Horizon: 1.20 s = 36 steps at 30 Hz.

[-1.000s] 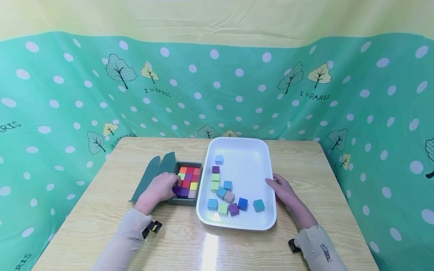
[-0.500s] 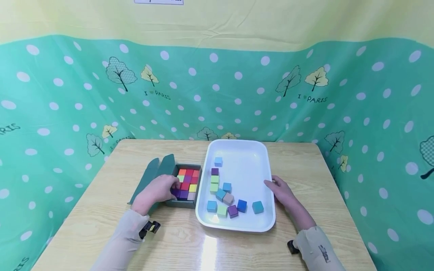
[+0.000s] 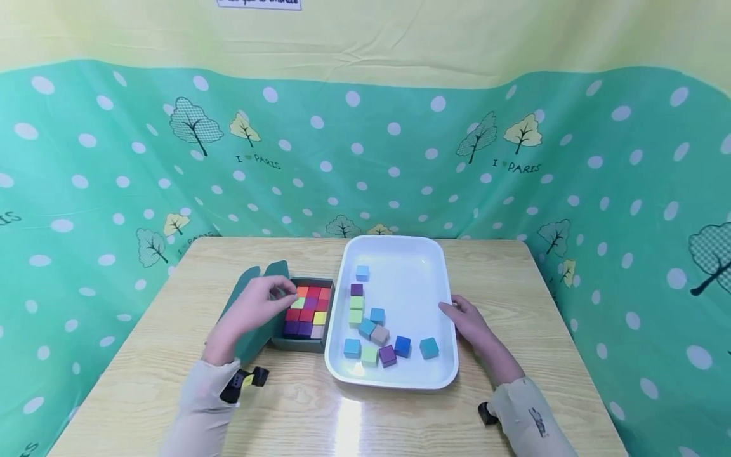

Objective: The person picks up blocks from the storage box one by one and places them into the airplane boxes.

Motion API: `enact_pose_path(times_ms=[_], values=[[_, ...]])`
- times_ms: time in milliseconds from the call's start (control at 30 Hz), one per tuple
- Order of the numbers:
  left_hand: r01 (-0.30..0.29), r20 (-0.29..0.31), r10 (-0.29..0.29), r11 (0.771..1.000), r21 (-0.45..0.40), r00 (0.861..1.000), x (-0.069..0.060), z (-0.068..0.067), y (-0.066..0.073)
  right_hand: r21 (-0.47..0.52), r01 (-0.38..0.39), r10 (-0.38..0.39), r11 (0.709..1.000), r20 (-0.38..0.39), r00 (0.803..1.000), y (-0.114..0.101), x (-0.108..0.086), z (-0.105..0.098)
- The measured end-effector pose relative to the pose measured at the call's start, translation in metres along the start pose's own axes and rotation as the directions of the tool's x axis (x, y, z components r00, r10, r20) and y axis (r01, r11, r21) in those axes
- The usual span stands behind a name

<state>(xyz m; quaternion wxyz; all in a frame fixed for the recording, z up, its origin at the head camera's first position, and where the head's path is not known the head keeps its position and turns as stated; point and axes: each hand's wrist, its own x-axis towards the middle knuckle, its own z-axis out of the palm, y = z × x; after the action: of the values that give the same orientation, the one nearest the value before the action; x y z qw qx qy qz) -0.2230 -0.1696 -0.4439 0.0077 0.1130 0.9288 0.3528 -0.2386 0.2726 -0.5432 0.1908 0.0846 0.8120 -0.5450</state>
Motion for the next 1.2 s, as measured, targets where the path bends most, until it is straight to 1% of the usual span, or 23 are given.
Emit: enact_pose_path(times_ms=[67, 100, 167, 200, 267, 333, 367, 467, 500, 567, 667, 733, 833, 900, 933, 1000, 1067, 1133, 1200], values=[[0.004, -0.073, -0.003, 1.000, 0.014, 0.997, 0.011, 0.001, 0.016, 0.002, 0.003, -0.003, 1.000, 0.001, 1.000, 0.000, -0.001, 0.000], [0.015, -0.104, -0.012, 1.000, 0.026, 0.995, 0.017, 0.003, 0.025, 0.003, 0.005, -0.005, 1.000, 0.001, 1.000, 0.000, -0.001, 0.000], [0.021, -0.149, -0.009, 0.997, 0.075, 0.989, 0.030, 0.008, 0.044, 0.010, 0.009, -0.009, 1.000, 0.000, 1.000, -0.001, -0.002, 0.000], [0.018, -0.154, -0.001, 0.994, 0.109, 0.988, 0.038, 0.011, 0.053, 0.011, 0.017, -0.017, 1.000, 0.001, 1.000, -0.001, -0.002, 0.001], [0.003, -0.135, 0.021, 0.985, 0.173, 0.991, 0.057, 0.022, 0.067, 0.016, 0.025, -0.025, 1.000, -0.006, 1.000, -0.001, -0.003, 0.000], [-0.016, -0.097, 0.043, 0.964, 0.267, 0.994, 0.076, 0.034, 0.076, 0.023, 0.027, -0.027, 0.999, -0.006, 1.000, 0.000, -0.002, 0.000], [-0.030, -0.069, 0.055, 0.948, 0.318, 0.996, 0.086, 0.040, 0.079, 0.028, 0.025, -0.025, 0.999, -0.006, 1.000, 0.001, -0.002, 0.000], [-0.058, 0.023, 0.053, 0.890, 0.451, 0.998, 0.110, 0.058, 0.081, 0.040, 0.026, -0.026, 0.999, 0.000, 1.000, 0.003, -0.001, 0.001], [-0.072, 0.055, 0.051, 0.867, 0.493, 0.997, 0.117, 0.064, 0.081, 0.044, 0.025, -0.025, 0.999, 0.004, 1.000, 0.004, -0.001, 0.002], [-0.106, 0.121, 0.048, 0.831, 0.546, 0.992, 0.131, 0.074, 0.081, 0.047, 0.028, -0.028, 0.999, -0.004, 1.000, 0.004, -0.001, 0.002], [-0.150, 0.196, 0.040, 0.794, 0.589, 0.980, 0.148, 0.087, 0.083, 0.036, 0.042, -0.041, 0.998, -0.019, 0.999, 0.002, -0.001, 0.001], [-0.172, 0.231, 0.035, 0.775, 0.608, 0.972, 0.157, 0.094, 0.083, 0.038, 0.043, -0.042, 0.998, -0.020, 0.999, 0.001, 0.000, 0.001], [-0.187, 0.269, 0.019, 0.764, 0.618, 0.963, 0.164, 0.101, 0.081, 0.044, 0.041, -0.040, 0.998, -0.020, 0.999, 0.001, 0.000, 0.001], [-0.202, 0.296, 0.008, 0.748, 0.632, 0.955, 0.167, 0.105, 0.079, 0.049, 0.036, -0.035, 0.998, -0.019, 0.999, 0.002, 0.000, 0.001], [-0.209, 0.310, -0.001, 0.736, 0.644, 0.951, 0.167, 0.107, 0.078, 0.049, 0.036, -0.035, 0.998, -0.018, 0.999, 0.002, -0.001, 0.001], [-0.225, 0.333, -0.018, 0.703, 0.675, 0.943, 0.168, 0.111, 0.074, 0.050, 0.040, -0.039, 0.998, -0.021, 0.999, 0.002, -0.001, 0.001], [-0.243, 0.344, -0.027, 0.656, 0.714, 0.939, 0.170, 0.114, 0.069, 0.049, 0.038, -0.037, 0.998, -0.022, 0.999, 0.002, -0.001, 0.001], [-0.253, 0.342, -0.028, 0.620, 0.743, 0.939, 0.171, 0.118, 0.064, 0.050, 0.036, -0.035, 0.998, -0.021, 0.999, 0.002, 0.000, 0.001], [-0.261, 0.336, -0.016, 0.595, 0.760, 0.942, 0.174, 0.122, 0.060, 0.053, 0.028, -0.026, 0.998, -0.028, 0.999, 0.001, 0.000, 0.000]])
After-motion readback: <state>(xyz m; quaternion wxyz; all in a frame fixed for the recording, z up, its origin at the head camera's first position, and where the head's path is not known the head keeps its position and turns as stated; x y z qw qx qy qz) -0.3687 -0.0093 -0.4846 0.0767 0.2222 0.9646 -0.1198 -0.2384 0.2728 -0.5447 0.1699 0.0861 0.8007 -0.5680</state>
